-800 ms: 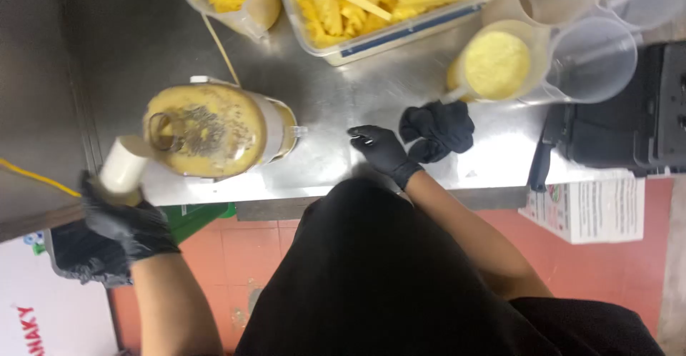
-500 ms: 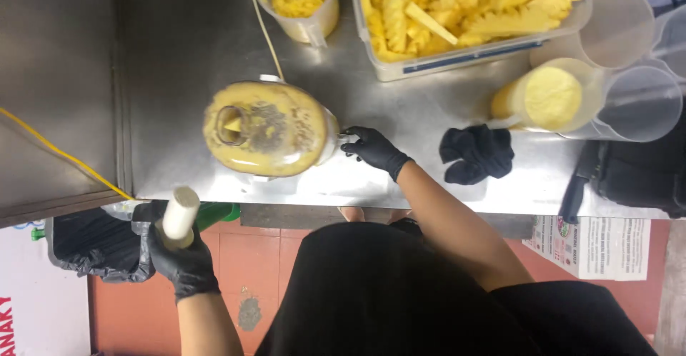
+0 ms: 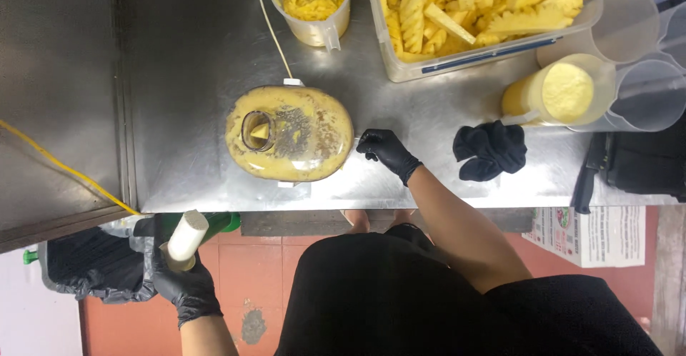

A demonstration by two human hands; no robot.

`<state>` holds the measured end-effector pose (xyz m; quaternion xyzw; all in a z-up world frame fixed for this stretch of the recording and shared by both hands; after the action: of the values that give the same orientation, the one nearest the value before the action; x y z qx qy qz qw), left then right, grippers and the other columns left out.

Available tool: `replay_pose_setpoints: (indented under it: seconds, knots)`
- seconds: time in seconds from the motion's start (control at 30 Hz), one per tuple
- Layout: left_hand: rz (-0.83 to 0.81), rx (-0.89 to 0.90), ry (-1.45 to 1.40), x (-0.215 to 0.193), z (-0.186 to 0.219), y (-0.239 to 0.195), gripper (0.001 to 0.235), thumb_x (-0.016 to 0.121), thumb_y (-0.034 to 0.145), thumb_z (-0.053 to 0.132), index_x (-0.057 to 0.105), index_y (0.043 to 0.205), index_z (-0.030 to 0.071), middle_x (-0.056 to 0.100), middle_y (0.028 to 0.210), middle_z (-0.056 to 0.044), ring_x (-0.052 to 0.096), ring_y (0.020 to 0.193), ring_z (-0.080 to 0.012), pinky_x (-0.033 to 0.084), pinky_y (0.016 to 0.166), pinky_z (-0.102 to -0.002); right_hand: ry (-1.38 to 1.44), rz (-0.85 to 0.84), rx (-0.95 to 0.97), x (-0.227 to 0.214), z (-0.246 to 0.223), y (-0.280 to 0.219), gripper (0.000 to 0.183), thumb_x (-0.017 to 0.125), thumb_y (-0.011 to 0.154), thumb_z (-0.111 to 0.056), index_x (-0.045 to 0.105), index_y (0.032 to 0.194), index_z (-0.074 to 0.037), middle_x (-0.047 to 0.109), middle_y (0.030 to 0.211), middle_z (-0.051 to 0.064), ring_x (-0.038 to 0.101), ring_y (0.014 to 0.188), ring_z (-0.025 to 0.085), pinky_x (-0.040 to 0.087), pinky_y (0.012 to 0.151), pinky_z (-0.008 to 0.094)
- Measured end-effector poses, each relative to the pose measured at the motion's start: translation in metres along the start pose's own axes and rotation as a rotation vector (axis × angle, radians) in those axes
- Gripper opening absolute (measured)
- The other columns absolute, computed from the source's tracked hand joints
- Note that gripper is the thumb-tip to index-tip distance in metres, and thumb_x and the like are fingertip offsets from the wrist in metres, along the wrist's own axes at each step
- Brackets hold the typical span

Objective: Use a juicer machine to extract juice from pineapple slices and pour the juice into containers.

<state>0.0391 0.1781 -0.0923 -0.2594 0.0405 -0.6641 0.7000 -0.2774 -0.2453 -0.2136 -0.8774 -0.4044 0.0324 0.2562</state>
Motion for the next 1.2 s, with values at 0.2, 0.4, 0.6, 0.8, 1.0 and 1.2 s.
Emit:
replay_pose_setpoints:
  seconds: [0.2,0.4,0.6,0.8,1.0,1.2]
  knots:
    - [-0.088,0.037,0.036,0.029,0.003,-0.007,0.034,0.064,0.101,0.029,0.06,0.127,0.007,0.069,0.121,-0.005,0.069,0.119,-0.0222,0.056,0.107,-0.038,-0.006,0.013,0.039,0.004,-0.002,-0.013,0.01,0.074,0.088,-0.013,0.069,0.082,-0.006,0.065,0.07,0.001,0.061,0.063,0.009,0.047,0.058,0.025]
    - [-0.082,0.031,0.093,0.059,0.007,-0.024,0.036,0.063,0.099,0.03,0.058,0.13,0.013,0.067,0.121,-0.003,0.067,0.12,-0.0204,0.053,0.107,-0.037,0.025,0.035,0.07,0.002,-0.002,-0.028,0.011,0.074,0.089,-0.014,0.069,0.084,-0.006,0.064,0.071,0.0,0.06,0.065,0.008,0.047,0.06,0.024]
    - [-0.088,0.062,0.075,0.042,-0.009,0.001,0.035,0.066,0.101,0.029,0.057,0.13,0.01,0.067,0.123,-0.005,0.067,0.12,-0.0231,0.053,0.11,-0.038,0.062,0.056,0.052,-0.005,0.005,-0.04,0.01,0.074,0.088,-0.013,0.069,0.084,-0.005,0.065,0.072,0.0,0.06,0.064,0.009,0.047,0.06,0.025]
    - [-0.172,0.051,0.105,0.051,-0.003,-0.002,0.033,0.065,0.099,0.024,0.06,0.126,0.006,0.068,0.123,-0.008,0.068,0.121,-0.0251,0.053,0.111,-0.04,0.092,0.087,0.043,-0.009,0.014,-0.053,0.007,0.073,0.087,-0.01,0.071,0.085,-0.004,0.066,0.073,0.002,0.059,0.063,0.01,0.048,0.059,0.026]
    - [-0.159,0.09,0.125,0.065,0.002,-0.009,0.03,0.064,0.1,0.023,0.059,0.126,0.009,0.066,0.124,-0.007,0.066,0.121,-0.0247,0.053,0.112,-0.043,0.141,0.12,0.038,-0.018,0.023,-0.069,0.003,0.072,0.088,-0.006,0.072,0.087,-0.003,0.067,0.074,0.003,0.058,0.063,0.01,0.046,0.058,0.025]
    - [-0.16,0.127,0.232,0.07,-0.001,0.0,0.034,0.063,0.1,0.022,0.061,0.13,0.006,0.067,0.127,-0.01,0.067,0.123,-0.028,0.056,0.109,-0.047,0.17,0.162,0.069,-0.026,0.022,-0.081,0.002,0.071,0.087,-0.005,0.072,0.086,-0.003,0.068,0.076,0.003,0.059,0.065,0.011,0.048,0.061,0.026]
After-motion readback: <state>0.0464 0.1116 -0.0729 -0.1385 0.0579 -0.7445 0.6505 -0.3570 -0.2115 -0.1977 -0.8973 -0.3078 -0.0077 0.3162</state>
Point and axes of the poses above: each hand's wrist, its own y-axis towards the middle knuckle, its own x-axis out of the palm, z = x × y, the point moved 1 cm from there along y, towards the middle knuckle
